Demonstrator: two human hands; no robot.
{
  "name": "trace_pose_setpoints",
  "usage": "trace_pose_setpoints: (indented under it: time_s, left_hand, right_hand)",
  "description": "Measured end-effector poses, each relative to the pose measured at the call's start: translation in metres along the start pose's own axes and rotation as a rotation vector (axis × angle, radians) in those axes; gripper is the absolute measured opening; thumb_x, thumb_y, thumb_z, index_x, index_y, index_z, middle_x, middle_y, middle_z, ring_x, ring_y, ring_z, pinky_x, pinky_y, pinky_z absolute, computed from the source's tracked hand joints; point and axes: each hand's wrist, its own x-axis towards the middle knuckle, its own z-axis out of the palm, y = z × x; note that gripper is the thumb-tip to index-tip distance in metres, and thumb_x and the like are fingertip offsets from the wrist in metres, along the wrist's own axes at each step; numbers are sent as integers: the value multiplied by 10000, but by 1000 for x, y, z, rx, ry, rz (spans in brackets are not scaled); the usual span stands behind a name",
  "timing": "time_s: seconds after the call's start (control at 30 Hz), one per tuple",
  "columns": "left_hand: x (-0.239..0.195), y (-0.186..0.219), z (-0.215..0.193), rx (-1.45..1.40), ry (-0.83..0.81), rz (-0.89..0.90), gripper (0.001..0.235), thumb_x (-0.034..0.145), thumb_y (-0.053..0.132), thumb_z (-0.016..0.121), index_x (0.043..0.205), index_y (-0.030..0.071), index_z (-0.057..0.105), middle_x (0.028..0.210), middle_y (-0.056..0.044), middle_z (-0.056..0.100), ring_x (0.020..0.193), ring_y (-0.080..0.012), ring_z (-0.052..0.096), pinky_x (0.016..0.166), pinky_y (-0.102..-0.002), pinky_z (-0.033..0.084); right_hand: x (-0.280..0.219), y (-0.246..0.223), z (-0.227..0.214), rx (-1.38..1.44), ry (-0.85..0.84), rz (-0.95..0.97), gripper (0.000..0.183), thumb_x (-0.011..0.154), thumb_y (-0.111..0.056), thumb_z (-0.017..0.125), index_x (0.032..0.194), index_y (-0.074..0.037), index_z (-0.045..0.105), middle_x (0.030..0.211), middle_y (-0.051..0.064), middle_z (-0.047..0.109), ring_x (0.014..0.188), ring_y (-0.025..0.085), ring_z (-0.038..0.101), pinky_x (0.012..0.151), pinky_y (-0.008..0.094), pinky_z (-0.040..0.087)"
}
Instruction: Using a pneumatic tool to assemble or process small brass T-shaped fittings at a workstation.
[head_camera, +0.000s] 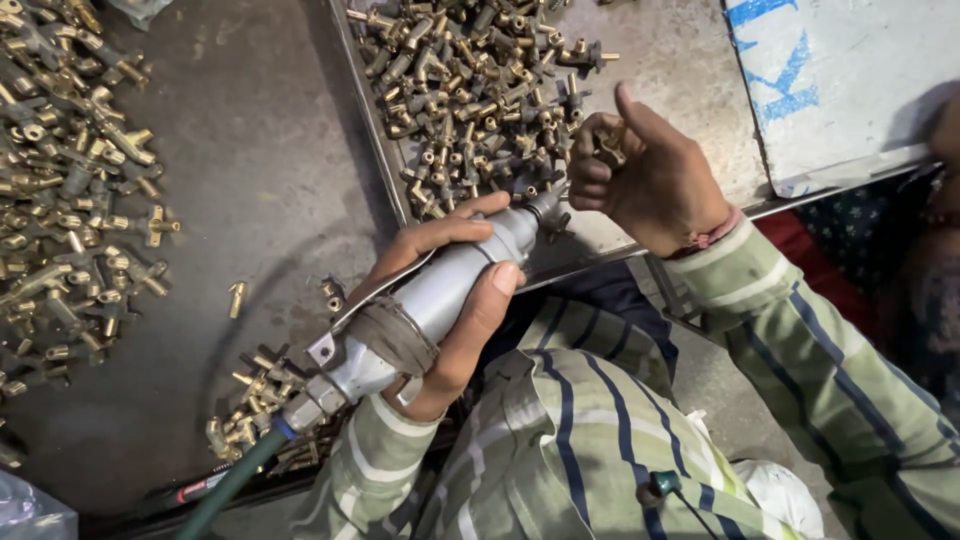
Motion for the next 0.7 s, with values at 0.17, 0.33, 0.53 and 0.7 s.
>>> trace_pose_setpoints:
  time_s: [0.17, 0.33, 0.53, 0.7]
  left_hand:
    - [-1, 14, 3, 183, -30, 52, 288, 991, 63, 752, 1248, 32, 627, 1395, -240, 710, 1230, -254, 743, 1056, -341, 611]
    - [-3, 9, 6, 161, -45, 95, 315, 977, 64, 767, 1261, 32, 634, 1364, -247, 704, 1217, -244, 735, 1071, -343, 605]
    - [-9, 4, 6, 97, -72, 137, 272, 1015, 68, 767, 1242, 17, 626, 1293, -245, 714, 1312, -289, 701, 1083, -343, 597]
    - [-8, 11, 7, 135, -73, 81, 336, 974, 100, 765, 1264, 34, 609, 1387, -255, 691, 1273, -287, 742, 1030, -360, 645]
  right_hand:
    - [2, 0, 7, -50, 64, 98, 386, 1053, -410, 463, 841, -95, 530, 679, -25, 369, 620, 129, 311, 582, 298, 291]
    - [-2, 5, 9, -20, 77, 102, 337, 994, -379, 462, 842, -86, 527, 666, -21, 361, 557, 109, 271, 516, 282, 254]
    - [-8, 6, 15, -1, 52, 97, 353, 987, -382, 460, 800, -84, 476, 636, -35, 324, 491, 88, 215, 442, 273, 191]
    - [-5, 10, 21, -8, 23, 140, 393, 1001, -412, 438, 772, -92, 454, 600, -39, 308, 461, 93, 202, 416, 280, 173]
